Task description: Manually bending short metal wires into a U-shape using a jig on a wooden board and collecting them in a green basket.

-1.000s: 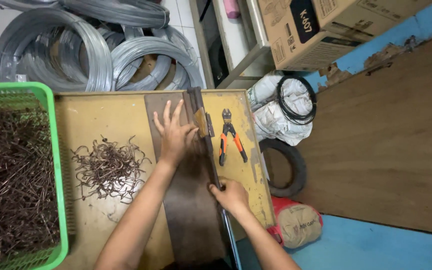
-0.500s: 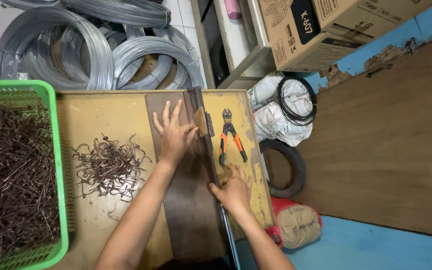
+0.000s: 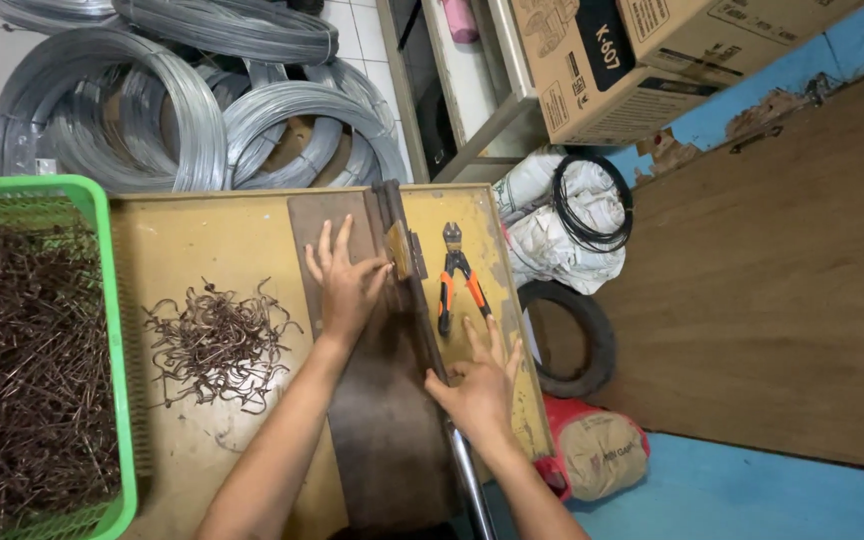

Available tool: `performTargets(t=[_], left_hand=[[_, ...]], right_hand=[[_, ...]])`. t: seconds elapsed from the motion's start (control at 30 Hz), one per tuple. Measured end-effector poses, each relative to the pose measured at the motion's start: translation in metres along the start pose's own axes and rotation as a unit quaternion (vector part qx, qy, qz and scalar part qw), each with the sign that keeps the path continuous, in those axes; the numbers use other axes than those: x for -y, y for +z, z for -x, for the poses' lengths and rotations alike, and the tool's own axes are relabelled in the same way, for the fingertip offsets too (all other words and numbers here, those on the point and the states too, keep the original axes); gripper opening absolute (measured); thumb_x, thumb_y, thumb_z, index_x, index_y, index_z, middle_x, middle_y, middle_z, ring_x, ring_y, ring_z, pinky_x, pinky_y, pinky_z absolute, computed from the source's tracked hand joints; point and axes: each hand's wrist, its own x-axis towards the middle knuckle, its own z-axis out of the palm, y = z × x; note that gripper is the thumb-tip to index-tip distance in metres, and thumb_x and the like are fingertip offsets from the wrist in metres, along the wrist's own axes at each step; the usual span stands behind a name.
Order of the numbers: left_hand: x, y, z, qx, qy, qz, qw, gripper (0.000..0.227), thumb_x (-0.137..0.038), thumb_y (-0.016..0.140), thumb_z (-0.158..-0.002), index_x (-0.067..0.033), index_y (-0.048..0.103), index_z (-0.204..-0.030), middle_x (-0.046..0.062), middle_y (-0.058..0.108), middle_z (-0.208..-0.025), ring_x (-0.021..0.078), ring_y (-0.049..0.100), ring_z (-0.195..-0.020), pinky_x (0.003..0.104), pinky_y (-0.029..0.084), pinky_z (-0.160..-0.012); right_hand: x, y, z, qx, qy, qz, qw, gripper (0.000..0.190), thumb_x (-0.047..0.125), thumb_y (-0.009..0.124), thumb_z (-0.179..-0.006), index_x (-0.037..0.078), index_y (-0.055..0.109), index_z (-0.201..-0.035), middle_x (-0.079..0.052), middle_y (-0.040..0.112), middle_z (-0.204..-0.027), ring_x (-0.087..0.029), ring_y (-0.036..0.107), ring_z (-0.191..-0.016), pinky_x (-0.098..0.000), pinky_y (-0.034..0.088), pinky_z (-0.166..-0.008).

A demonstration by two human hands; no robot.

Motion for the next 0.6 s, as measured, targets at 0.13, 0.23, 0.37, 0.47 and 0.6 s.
performTargets(t=[0.13,0.23,0.37,0.47,0.6], left_hand=[[-0.004,-0.003,0.000,-0.010,-0.002,-0.001,1.000,0.008,-0.031,0.083,-0.084,-0.0256,0.078,-0.086,0.010,0.044,-0.158,0.0428,0.026,-0.151,0.070,0.013,-0.114],[-0.001,0.000,0.002,-0.014,0.000,-0.001,1.000,0.008,-0.032,0.083,-0.084,-0.0268,0.078,-0.085,0.008,0.046,-0.157,0.0411,0.027,-0.151,0.068,0.013,-0.114],[0.001,0.001,0.003,-0.003,-0.014,0.021,1.000,0.007,-0.030,0.085,-0.083,-0.0265,0.079,-0.085,0.007,0.046,-0.158,0.0408,0.026,-0.151,0.066,0.014,-0.115],[0.000,-0.002,0.003,0.001,-0.022,0.031,0.999,0.007,-0.029,0.085,-0.082,-0.0264,0.079,-0.085,0.006,0.044,-0.159,0.0407,0.025,-0.152,0.066,0.013,-0.116],[-0.001,-0.003,0.005,0.008,-0.028,0.045,0.999,0.007,-0.028,0.085,-0.083,-0.0260,0.079,-0.087,0.006,0.043,-0.160,0.0421,0.023,-0.152,0.067,0.012,-0.116]], right_hand=[[-0.003,0.002,-0.001,-0.005,0.005,0.000,1.000,0.027,0.046,0.078,-0.069,0.019,0.080,-0.067,0.001,0.058,-0.150,-0.028,0.029,-0.154,-0.0607,0.005,-0.124],[-0.003,0.002,-0.001,-0.007,0.001,-0.005,1.000,0.027,0.045,0.078,-0.069,0.019,0.079,-0.066,0.002,0.057,-0.150,-0.027,0.028,-0.154,-0.0612,0.005,-0.124],[-0.003,0.001,-0.002,-0.001,0.001,-0.005,1.000,0.027,0.045,0.078,-0.069,0.019,0.080,-0.066,0.002,0.057,-0.150,-0.028,0.028,-0.154,-0.0619,0.003,-0.124],[-0.001,-0.001,-0.002,0.001,0.007,-0.013,1.000,0.027,0.044,0.078,-0.070,0.018,0.080,-0.065,0.002,0.058,-0.150,-0.028,0.029,-0.154,-0.0618,0.002,-0.124],[0.014,-0.022,-0.003,0.011,0.023,-0.053,0.998,0.028,0.042,0.079,-0.072,0.016,0.078,-0.062,-0.001,0.058,-0.150,-0.030,0.029,-0.154,-0.0618,0.000,-0.124]])
